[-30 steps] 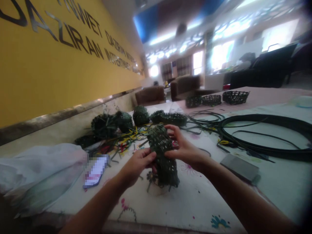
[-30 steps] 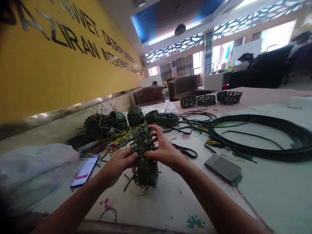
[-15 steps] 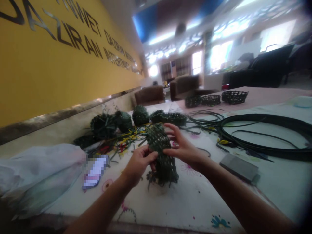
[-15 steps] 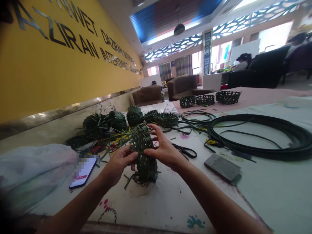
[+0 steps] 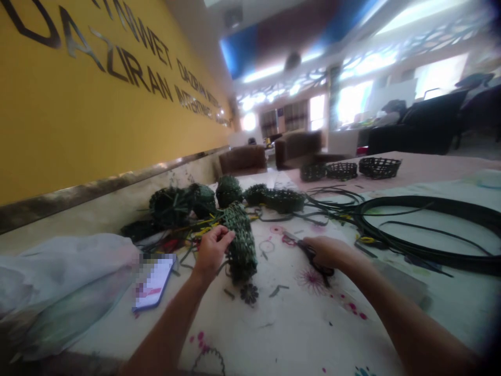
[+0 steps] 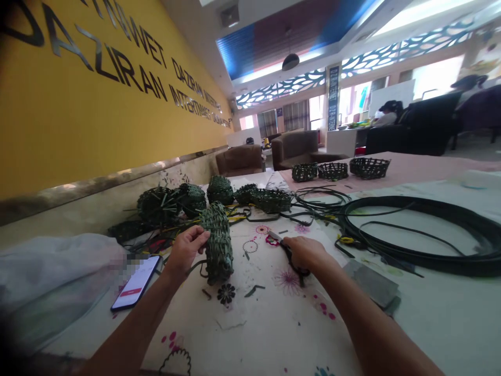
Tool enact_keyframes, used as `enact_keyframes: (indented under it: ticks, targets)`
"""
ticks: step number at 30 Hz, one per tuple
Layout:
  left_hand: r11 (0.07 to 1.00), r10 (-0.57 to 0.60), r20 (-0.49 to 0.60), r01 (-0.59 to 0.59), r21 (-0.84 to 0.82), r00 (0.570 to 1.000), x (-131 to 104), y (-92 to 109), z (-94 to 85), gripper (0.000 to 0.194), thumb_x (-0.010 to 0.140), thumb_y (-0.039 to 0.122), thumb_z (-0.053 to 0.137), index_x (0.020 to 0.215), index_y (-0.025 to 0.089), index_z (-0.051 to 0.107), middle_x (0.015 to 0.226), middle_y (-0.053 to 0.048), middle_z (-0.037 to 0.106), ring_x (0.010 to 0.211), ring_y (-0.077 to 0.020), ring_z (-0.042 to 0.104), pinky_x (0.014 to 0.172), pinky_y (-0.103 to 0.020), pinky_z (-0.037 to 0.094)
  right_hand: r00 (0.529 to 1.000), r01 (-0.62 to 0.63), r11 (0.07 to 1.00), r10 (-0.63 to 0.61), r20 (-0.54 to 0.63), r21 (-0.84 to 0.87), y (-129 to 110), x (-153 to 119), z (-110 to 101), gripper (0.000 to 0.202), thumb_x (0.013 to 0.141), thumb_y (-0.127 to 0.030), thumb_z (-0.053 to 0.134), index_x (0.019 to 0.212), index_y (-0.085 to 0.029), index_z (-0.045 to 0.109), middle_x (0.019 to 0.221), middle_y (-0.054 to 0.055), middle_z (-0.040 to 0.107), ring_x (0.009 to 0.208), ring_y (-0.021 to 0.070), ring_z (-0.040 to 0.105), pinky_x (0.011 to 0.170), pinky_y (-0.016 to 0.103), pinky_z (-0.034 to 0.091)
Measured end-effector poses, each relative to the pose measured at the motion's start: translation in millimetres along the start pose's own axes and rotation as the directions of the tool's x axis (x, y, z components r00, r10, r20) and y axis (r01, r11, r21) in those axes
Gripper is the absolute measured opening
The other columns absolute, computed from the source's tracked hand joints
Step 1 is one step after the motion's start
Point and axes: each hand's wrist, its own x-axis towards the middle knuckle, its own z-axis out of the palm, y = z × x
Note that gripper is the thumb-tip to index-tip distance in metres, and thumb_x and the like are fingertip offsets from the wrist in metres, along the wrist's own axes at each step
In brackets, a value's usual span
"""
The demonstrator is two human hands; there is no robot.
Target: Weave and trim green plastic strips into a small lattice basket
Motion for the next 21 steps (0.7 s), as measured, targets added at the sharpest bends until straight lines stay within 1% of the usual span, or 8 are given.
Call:
enact_keyframes:
  ticks: [3, 6, 8, 10, 13, 17, 21]
  targets:
    - [0.999, 0.034, 0.028, -0.034, 0.033, 0.999, 10, -8, -2.6, 0.032, 0.074, 0.044, 0.069, 0.064, 0.017, 0.053, 0.055, 0.006, 0.042, 0.051, -0.0083, 0.039, 0.049, -0.022, 0.031, 1.000, -0.022, 0.999, 0.022, -0.005, -0.033, 1, 3, 5, 0.058, 0.071, -0.006, 0.055, 0.125, -0.026, 0.061, 0.110, 0.012, 0.071, 0.099, 0.0298, 0.068, 0.067, 0.031, 0.044]
    - [0.999, 0.011, 0.083, -0.008, -0.031, 0.997, 14, -14, -0.5, 0.035, 0.073, 0.046, 0.070, 0.064, 0.017, 0.052, 0.055, 0.006, 0.041, 0.051, -0.0081, 0.037, 0.048, -0.022, 0.029, 0.996, -0.078, 0.994, 0.075, -0.041, -0.074, 3, 2, 6, 0.058, 0.076, -0.008, 0.052, 0.131, -0.024, 0.056, 0.114, 0.016, 0.069, 0.104, 0.0317, 0.066, 0.069, 0.033, 0.044]
    - [0.998, 0.001, 0.110, 0.006, -0.068, 0.994, 15, -16, 2.5, 0.036, 0.073, 0.047, 0.070, 0.065, 0.018, 0.052, 0.054, 0.007, 0.039, 0.049, -0.0077, 0.034, 0.047, -0.022, 0.026, 0.995, -0.093, 0.991, 0.089, -0.048, -0.097, 4, 2, 6, 0.049, 0.077, -0.009, 0.051, 0.124, -0.021, 0.061, 0.114, 0.018, 0.069, 0.104, 0.0338, 0.066, 0.070, 0.035, 0.044]
    - [0.996, 0.014, 0.125, -0.003, -0.084, 0.992, 14, -19, 4.7, 0.036, 0.074, 0.047, 0.070, 0.065, 0.017, 0.052, 0.054, 0.007, 0.037, 0.049, -0.0072, 0.031, 0.047, -0.022, 0.023, 0.996, -0.083, 0.990, 0.079, -0.038, -0.113, 4, 3, 6, 0.039, 0.077, -0.010, 0.052, 0.112, -0.019, 0.066, 0.110, 0.018, 0.071, 0.101, 0.0346, 0.067, 0.068, 0.035, 0.044]
    - [0.996, 0.032, 0.123, -0.021, -0.088, 0.992, 10, -22, 3.6, 0.034, 0.077, 0.045, 0.069, 0.066, 0.017, 0.053, 0.056, 0.007, 0.036, 0.050, -0.0072, 0.030, 0.048, -0.022, 0.023, 0.997, -0.072, 0.990, 0.068, -0.036, -0.121, 4, 8, 6, 0.032, 0.074, -0.013, 0.056, 0.103, -0.019, 0.068, 0.105, 0.016, 0.072, 0.099, 0.0333, 0.067, 0.067, 0.033, 0.043]
    - [0.991, 0.018, 0.093, -0.005, -0.133, 0.995, 5, -29, -6.9, 0.033, 0.078, 0.045, 0.068, 0.069, 0.017, 0.052, 0.056, 0.007, 0.036, 0.050, -0.0073, 0.031, 0.047, -0.022, 0.023, 0.993, -0.109, 0.988, 0.104, -0.051, -0.113, 8, 14, 8, 0.030, 0.077, -0.017, 0.054, 0.104, -0.017, 0.068, 0.109, 0.017, 0.070, 0.101, 0.0326, 0.066, 0.068, 0.033, 0.043]
    - [0.985, 0.014, 0.074, -0.001, -0.171, 0.997, 2, -33, -15.8, 0.035, 0.079, 0.046, 0.068, 0.068, 0.017, 0.050, 0.056, 0.007, 0.036, 0.050, -0.0068, 0.031, 0.046, -0.022, 0.023, 0.992, -0.123, 0.986, 0.120, -0.041, -0.108, 12, 13, 12, 0.039, 0.080, -0.018, 0.054, 0.117, -0.017, 0.065, 0.117, 0.019, 0.068, 0.106, 0.0342, 0.064, 0.069, 0.035, 0.044]
